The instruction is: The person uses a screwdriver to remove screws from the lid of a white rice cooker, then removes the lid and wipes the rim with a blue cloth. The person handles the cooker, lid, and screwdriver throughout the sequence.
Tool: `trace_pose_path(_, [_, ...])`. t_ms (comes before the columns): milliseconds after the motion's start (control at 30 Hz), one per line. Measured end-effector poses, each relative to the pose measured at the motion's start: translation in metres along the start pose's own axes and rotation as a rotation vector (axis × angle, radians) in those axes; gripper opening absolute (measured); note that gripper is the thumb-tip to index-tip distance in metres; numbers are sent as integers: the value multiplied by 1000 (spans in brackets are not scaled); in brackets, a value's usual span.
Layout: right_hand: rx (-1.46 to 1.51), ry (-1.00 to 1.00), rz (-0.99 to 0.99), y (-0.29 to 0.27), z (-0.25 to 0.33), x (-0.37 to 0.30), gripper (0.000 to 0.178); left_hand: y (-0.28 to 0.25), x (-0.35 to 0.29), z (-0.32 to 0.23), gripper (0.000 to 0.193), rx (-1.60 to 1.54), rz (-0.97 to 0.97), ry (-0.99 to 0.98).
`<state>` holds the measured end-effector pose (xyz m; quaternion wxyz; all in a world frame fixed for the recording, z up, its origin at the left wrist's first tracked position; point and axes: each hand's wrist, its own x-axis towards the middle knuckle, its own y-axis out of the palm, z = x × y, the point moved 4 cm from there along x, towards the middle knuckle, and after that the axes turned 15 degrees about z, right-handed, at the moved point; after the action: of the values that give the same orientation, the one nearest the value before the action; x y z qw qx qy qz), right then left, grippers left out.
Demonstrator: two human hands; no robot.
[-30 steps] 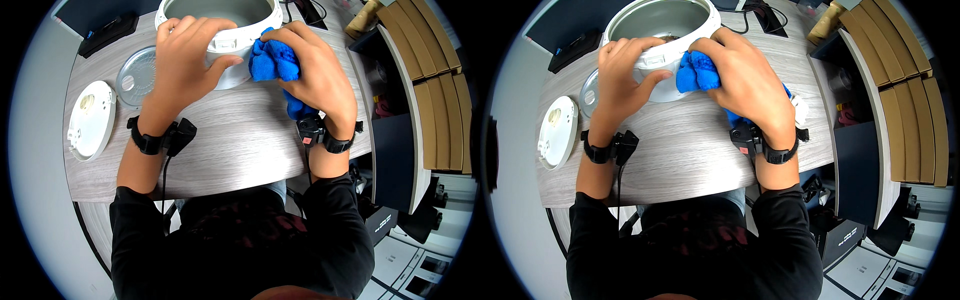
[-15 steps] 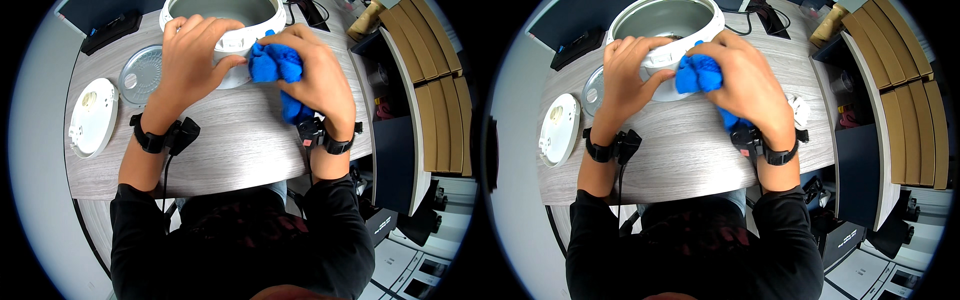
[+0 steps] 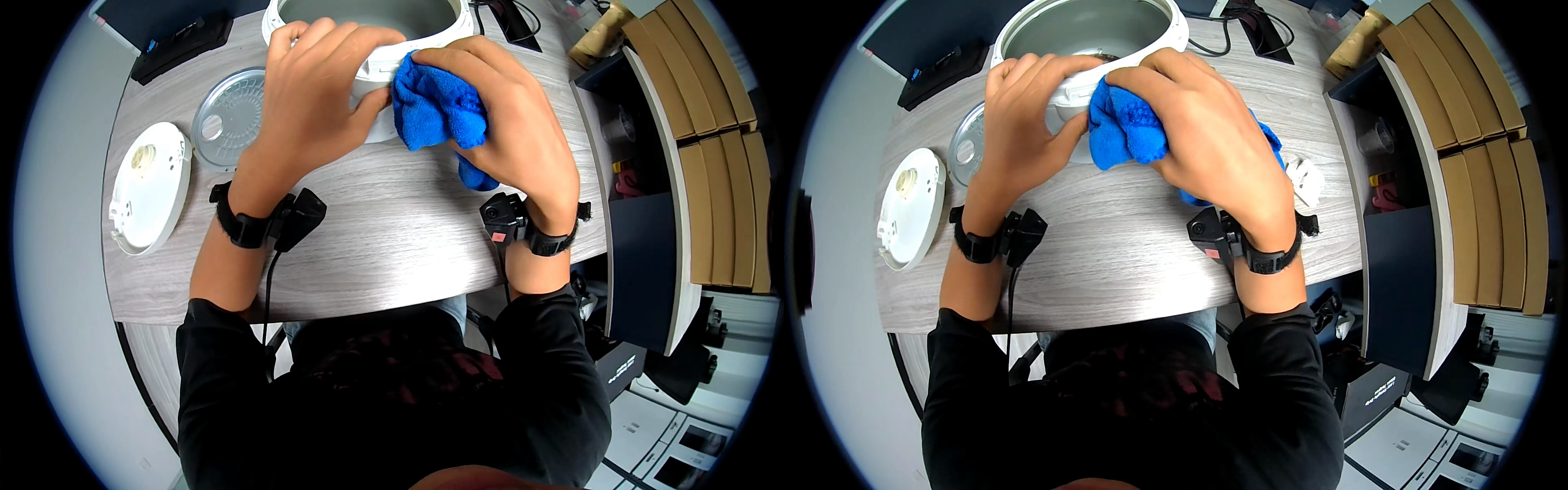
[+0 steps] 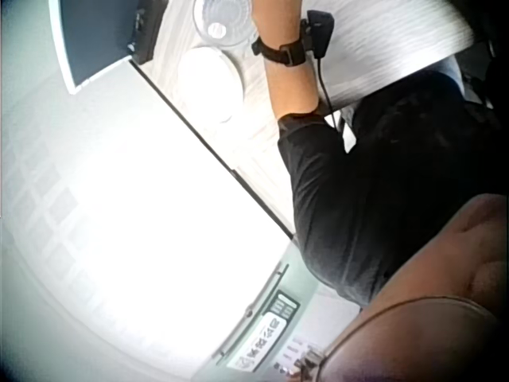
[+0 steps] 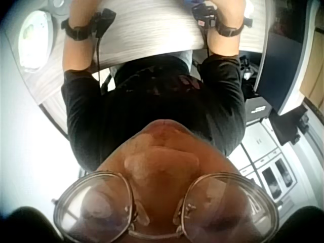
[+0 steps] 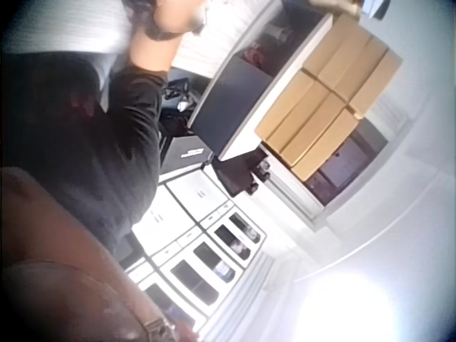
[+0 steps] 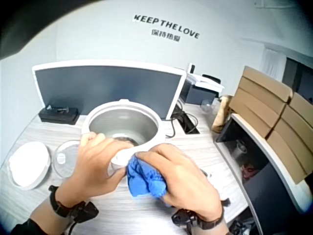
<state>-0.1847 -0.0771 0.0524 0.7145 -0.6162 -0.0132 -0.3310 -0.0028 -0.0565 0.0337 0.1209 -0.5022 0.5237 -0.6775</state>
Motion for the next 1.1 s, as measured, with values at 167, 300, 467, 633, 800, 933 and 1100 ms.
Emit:
trace_pose_path(167, [-7, 46, 42, -1, 1, -1, 51, -1, -1, 1, 46, -17, -3, 4])
trace_pose_path(300, [23, 91, 41, -1, 1, -2, 53, 0, 0, 3, 41, -46, -15, 17])
trace_pose_path(467, [17, 45, 64, -7, -12, -4, 54, -1, 1, 3, 39, -55, -26, 28])
trace_pose_path(633, [35, 26, 75, -8, -17, -6, 54, -3, 1, 3, 40, -20, 34, 15])
trace_pose_path(800, [10, 59, 66, -15, -35, -13, 54, -3, -1, 5, 39, -30, 0, 18])
trace_pose_path(933, [50, -14, 62, -12, -27, -8, 54, -2, 0, 5, 41, -8, 7, 35])
trace_pose_path(1100, [65, 2, 55, -6, -18, -4, 54, -1, 1, 5, 38, -31, -42, 36])
